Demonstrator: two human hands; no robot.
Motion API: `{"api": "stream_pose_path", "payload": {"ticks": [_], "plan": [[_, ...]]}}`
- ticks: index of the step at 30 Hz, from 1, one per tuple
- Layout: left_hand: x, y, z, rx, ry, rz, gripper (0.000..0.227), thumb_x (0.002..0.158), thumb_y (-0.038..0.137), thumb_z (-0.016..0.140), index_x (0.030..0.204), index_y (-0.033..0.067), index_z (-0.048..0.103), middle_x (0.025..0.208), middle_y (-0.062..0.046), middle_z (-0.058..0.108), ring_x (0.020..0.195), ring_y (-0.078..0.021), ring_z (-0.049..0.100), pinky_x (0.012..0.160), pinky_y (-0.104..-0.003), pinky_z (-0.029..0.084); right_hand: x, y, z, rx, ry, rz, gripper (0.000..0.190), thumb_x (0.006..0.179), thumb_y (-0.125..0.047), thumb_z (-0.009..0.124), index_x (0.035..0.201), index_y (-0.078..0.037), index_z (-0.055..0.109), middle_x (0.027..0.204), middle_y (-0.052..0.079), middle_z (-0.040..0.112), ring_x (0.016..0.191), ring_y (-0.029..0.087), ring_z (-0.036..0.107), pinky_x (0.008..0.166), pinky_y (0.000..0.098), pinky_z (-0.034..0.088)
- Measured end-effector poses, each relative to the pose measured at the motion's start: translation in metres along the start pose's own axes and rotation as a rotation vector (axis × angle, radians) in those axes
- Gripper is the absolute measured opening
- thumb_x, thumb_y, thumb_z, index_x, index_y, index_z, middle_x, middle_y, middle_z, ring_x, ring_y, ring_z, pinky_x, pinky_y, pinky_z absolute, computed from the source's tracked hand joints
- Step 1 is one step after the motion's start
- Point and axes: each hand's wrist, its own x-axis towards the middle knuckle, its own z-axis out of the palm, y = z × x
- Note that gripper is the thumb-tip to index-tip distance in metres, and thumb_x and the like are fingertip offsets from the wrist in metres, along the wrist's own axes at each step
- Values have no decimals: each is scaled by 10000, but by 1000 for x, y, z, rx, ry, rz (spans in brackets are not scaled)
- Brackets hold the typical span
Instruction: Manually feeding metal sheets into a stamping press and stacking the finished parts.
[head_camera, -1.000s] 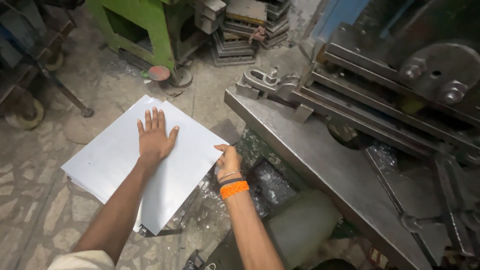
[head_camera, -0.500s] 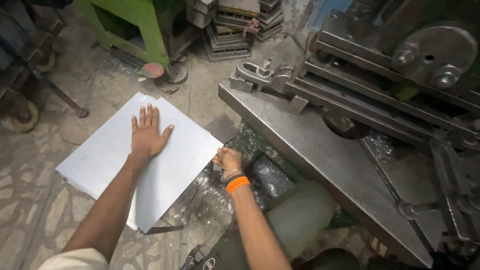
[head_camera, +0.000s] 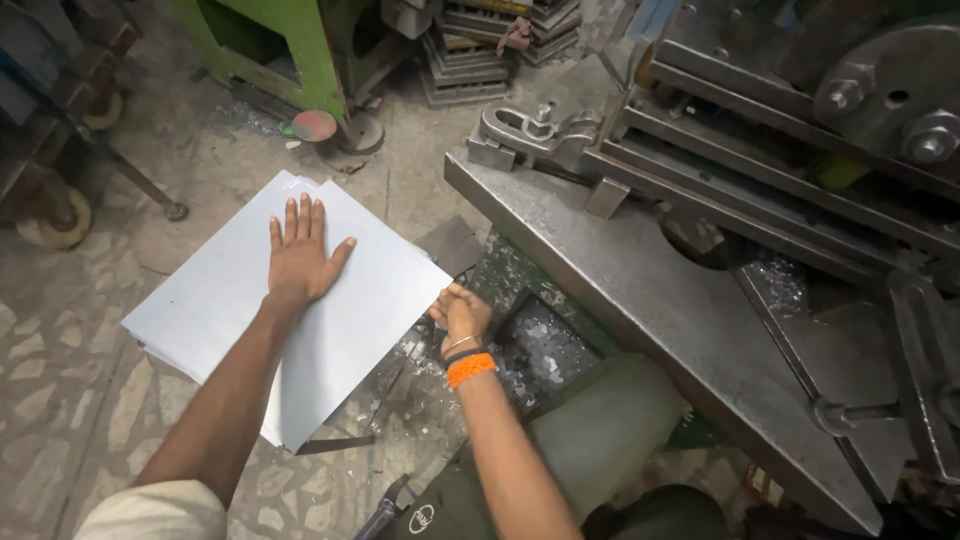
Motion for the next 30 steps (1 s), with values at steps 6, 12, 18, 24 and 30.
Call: {"api": "stream_pose_path", "payload": {"ticks": [6, 12, 18, 24, 30], "plan": [[0, 1, 0, 12, -8, -6, 915, 1013, 753, 155, 1655, 100, 163, 1741, -99, 90, 1607, -275, 11, 1294, -535, 1, 14, 14, -7, 113, -61, 95, 247, 911, -80, 706, 1157, -67, 690, 1008, 184, 730, 896, 291, 747, 799, 369, 640], [1, 0, 1, 12, 3, 4, 931, 1008, 772, 154, 1656, 102, 170, 1740, -98, 99, 1606, -273, 17, 1297, -530, 2, 17, 21, -14, 151, -209, 34, 216, 960, -197, 704, 1148, -95, 675, 985, 83, 739, 818, 157, 727, 766, 267, 626], [1, 0, 1, 2, -6, -1, 934, 1005, 774, 164, 1658, 107, 168, 1740, -98, 99, 1605, -273, 15, 1293, -532, -4, 26, 24, -16, 134, -227, -14, 218, 961, -200, 708, 1142, -83, 676, 962, 109, 745, 790, 174, 741, 724, 276, 639], [1, 0, 0, -9, -11, 0, 939, 1000, 779, 168, 1656, 107, 165, 1738, -103, 98, 1604, -277, 22, 1293, -541, 10, 23, 22, -14, 136, -241, -47, 218, 945, -192, 722, 1129, -78, 691, 931, 98, 751, 739, 154, 744, 672, 253, 640], [-2, 2, -4, -32, -14, -4, 924, 1009, 763, 174, 1654, 102, 168, 1738, -104, 95, 1602, -275, 18, 1290, -537, 4, 18, 12, -10, 134, -202, -58, 195, 951, -149, 694, 1127, -68, 676, 916, 130, 744, 726, 192, 750, 628, 259, 643]]}}
